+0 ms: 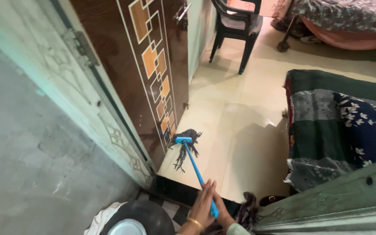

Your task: The person wets a mop head under a faucet, wrings it out by hand, and then uses the mop to clean a spill off a tiled floor.

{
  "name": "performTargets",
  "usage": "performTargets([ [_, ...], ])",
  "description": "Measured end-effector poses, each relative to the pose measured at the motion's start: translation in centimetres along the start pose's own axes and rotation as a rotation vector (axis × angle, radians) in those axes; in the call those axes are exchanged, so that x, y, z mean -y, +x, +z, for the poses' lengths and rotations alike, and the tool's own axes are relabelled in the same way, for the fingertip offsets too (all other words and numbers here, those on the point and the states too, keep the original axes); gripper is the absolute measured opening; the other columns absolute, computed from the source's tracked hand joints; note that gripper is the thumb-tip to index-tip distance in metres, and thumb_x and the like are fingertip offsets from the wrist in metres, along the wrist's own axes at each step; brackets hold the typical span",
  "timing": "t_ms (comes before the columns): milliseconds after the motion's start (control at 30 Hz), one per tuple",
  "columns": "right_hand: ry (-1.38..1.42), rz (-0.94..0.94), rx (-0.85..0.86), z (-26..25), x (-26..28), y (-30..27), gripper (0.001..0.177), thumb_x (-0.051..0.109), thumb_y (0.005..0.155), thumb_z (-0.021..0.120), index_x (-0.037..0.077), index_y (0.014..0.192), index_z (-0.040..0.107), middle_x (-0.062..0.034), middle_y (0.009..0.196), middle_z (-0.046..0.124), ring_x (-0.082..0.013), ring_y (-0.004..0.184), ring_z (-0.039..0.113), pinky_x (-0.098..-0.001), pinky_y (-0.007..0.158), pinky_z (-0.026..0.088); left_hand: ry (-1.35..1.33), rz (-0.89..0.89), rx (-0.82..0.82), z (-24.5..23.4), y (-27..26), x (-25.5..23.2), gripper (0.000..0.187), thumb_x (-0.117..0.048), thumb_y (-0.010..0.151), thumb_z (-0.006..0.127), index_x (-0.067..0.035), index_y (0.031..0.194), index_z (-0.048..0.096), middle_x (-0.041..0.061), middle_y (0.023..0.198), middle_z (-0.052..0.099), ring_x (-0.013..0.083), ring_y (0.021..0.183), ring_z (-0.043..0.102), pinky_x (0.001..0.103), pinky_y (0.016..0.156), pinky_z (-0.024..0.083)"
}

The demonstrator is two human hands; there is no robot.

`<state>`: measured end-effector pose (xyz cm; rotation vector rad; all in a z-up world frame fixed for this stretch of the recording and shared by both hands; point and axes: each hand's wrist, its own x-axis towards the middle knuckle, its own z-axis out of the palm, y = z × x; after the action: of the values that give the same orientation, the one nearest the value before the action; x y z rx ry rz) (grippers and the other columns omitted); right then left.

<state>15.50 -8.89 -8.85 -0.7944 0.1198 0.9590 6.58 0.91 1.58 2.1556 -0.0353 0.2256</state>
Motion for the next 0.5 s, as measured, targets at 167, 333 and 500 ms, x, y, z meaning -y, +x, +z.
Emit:
performTargets([
  [167,0.194,0.1,-0.09,1.9,2.6,-1.4,0.057,0.045,0.094,0.045,0.008,0.136,0.056,-0.0122,0.127,0.068,-0.0272,0.111,0.068,-0.0434,0.093,0.055,0.282,-0.142,0.101,-3.6,4.3,-1.9,0.107,-0.044,0.082,0.082,-0.013,0.16,0.016,0.015,0.169,0.014,0.0399,0.156,0.006,0.066,0.12,0.005],
  [333,0.134,0.226,-0.035,-0.2,2.8,-1.2,0.048,0.034,0.094,0.056,0.01,0.135,0.059,-0.0106,0.126,0.069,-0.025,0.111,0.067,-0.0423,0.095,0.056,0.376,-0.187,0.384,-3.1,4.6,-1.3,0.109,-0.039,0.08,0.077,-0.012,0.161,0.01,0.016,0.169,0.008,0.0412,0.156,0.0,0.07,0.118,0.001],
  [500,0.14,0.438,-0.167,-3.6,5.2,0.9,0.041,0.034,0.093,0.057,0.002,0.118,0.065,-0.0136,0.099,0.07,-0.025,0.084,0.066,-0.0381,0.074,0.054,0.593,-0.102,0.412,4.0,3.7,7.0,0.113,-0.03,0.081,0.076,-0.007,0.166,0.006,0.023,0.17,0.006,0.0462,0.154,0.001,0.076,0.112,0.004],
])
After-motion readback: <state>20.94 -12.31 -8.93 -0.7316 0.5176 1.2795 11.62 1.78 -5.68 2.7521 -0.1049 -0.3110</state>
